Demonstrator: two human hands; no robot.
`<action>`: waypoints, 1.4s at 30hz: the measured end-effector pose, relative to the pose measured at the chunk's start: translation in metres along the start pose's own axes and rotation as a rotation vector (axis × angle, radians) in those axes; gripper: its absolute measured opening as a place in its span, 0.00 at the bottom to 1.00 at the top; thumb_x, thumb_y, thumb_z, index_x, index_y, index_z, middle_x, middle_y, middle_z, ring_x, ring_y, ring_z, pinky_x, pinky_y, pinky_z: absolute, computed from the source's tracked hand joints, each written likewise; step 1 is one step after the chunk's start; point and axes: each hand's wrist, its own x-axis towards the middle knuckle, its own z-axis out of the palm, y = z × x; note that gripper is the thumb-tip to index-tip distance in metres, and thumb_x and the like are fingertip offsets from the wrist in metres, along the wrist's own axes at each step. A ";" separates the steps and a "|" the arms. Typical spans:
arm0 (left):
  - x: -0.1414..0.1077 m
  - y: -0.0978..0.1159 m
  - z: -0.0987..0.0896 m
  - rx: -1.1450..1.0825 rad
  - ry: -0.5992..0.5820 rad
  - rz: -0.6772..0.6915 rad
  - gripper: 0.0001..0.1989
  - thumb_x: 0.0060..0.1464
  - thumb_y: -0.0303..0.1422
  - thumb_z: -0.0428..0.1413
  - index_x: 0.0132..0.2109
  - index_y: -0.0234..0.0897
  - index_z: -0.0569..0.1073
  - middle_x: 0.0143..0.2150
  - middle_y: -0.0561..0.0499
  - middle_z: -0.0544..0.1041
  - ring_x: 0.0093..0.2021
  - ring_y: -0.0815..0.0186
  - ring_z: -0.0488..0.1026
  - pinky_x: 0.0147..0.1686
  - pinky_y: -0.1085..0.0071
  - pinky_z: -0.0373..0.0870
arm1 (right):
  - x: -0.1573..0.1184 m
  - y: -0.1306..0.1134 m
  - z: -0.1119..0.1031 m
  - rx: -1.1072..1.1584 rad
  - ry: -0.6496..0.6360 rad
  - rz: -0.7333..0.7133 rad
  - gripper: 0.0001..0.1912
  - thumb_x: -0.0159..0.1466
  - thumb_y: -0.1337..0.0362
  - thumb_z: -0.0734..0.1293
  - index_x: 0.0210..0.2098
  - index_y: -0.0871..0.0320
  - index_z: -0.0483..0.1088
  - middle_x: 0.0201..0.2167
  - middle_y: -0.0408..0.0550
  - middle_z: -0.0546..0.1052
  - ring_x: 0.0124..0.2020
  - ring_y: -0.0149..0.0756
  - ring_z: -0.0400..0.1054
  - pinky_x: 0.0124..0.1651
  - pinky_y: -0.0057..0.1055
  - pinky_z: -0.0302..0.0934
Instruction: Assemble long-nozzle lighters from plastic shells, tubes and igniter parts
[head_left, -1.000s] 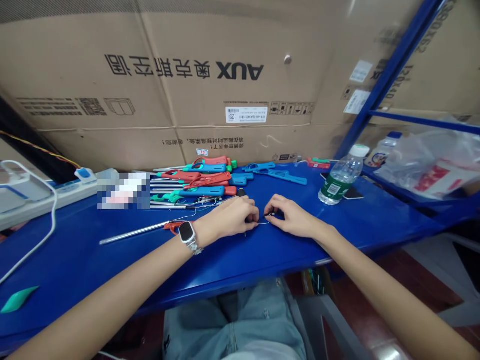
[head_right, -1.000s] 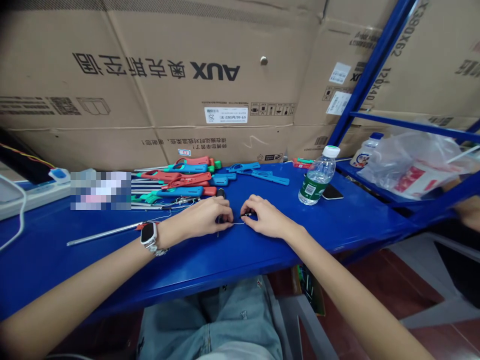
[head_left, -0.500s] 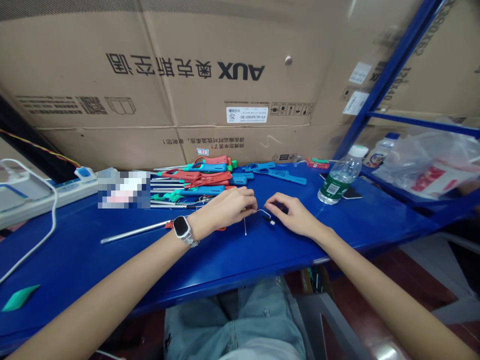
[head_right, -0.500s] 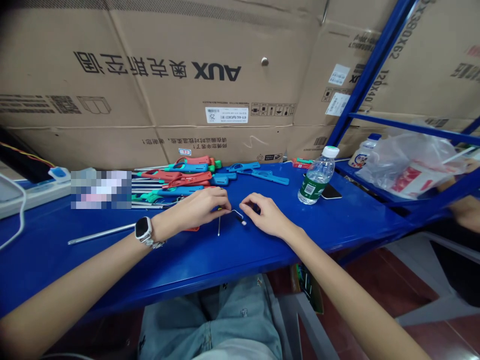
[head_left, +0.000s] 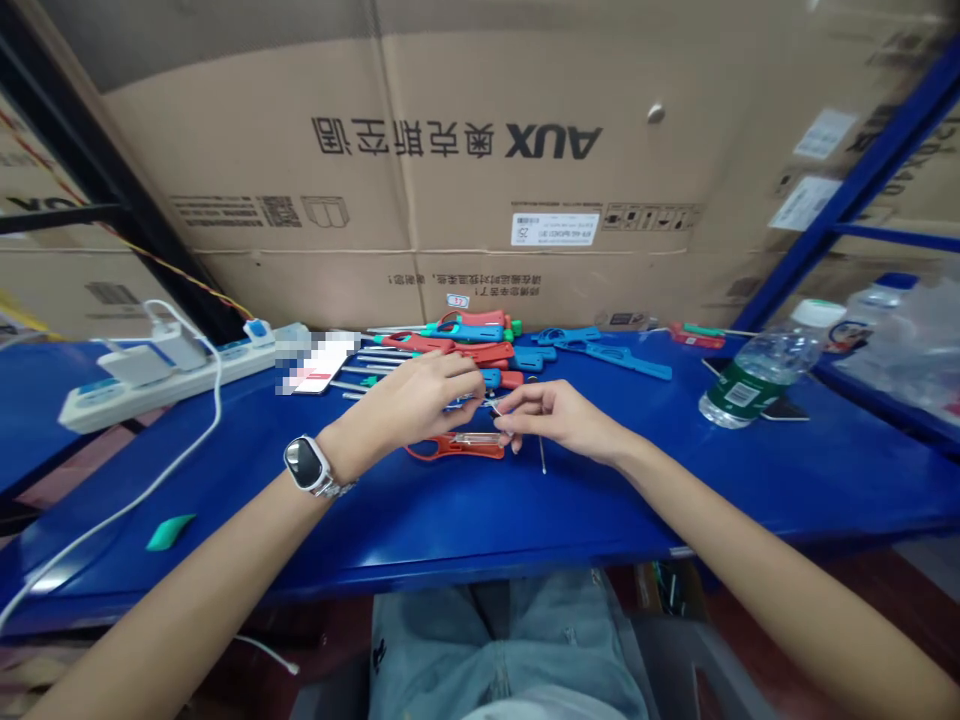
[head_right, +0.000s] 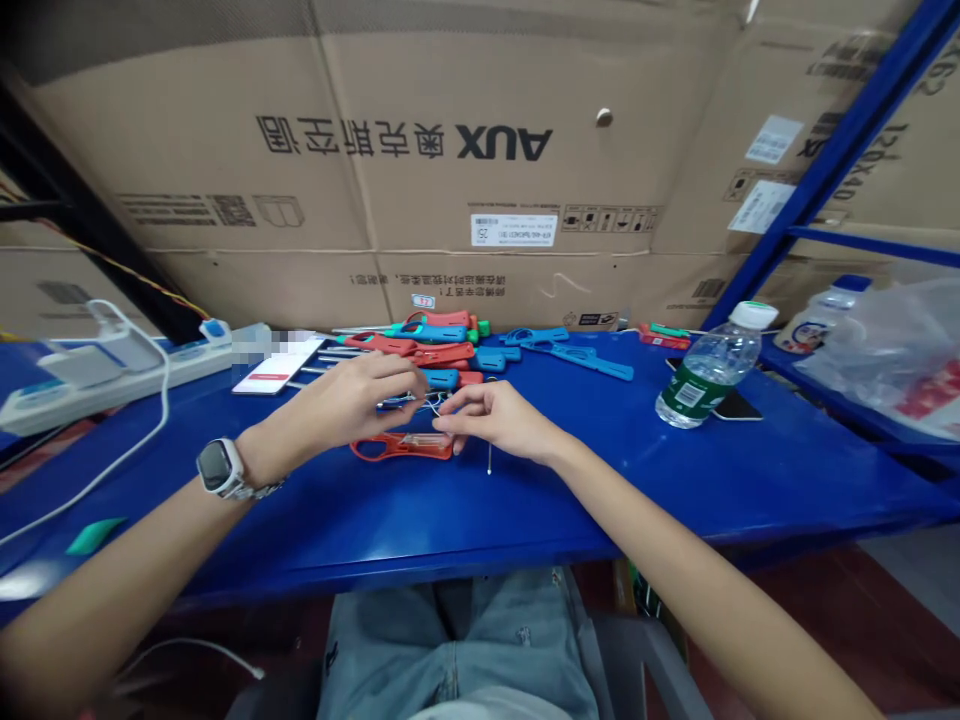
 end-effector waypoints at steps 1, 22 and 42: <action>-0.007 -0.003 -0.001 -0.023 -0.009 -0.033 0.10 0.69 0.30 0.49 0.41 0.37 0.74 0.40 0.46 0.79 0.40 0.61 0.75 0.43 0.64 0.69 | 0.006 0.001 0.001 -0.007 -0.011 -0.003 0.21 0.54 0.50 0.79 0.38 0.58 0.76 0.29 0.45 0.83 0.28 0.34 0.76 0.39 0.36 0.70; -0.077 -0.041 -0.017 -0.453 -0.150 -0.516 0.14 0.50 0.26 0.53 0.41 0.36 0.81 0.41 0.47 0.84 0.41 0.61 0.79 0.38 0.66 0.74 | 0.014 0.007 0.034 -0.634 0.148 -0.235 0.04 0.65 0.61 0.72 0.36 0.54 0.79 0.33 0.46 0.82 0.35 0.38 0.76 0.43 0.39 0.70; -0.086 -0.047 0.006 -0.458 -0.237 -0.494 0.10 0.50 0.27 0.55 0.41 0.36 0.76 0.37 0.49 0.79 0.36 0.65 0.75 0.36 0.69 0.72 | 0.010 0.014 0.033 -0.640 0.214 -0.291 0.04 0.66 0.62 0.71 0.36 0.53 0.79 0.36 0.45 0.83 0.38 0.40 0.76 0.45 0.40 0.67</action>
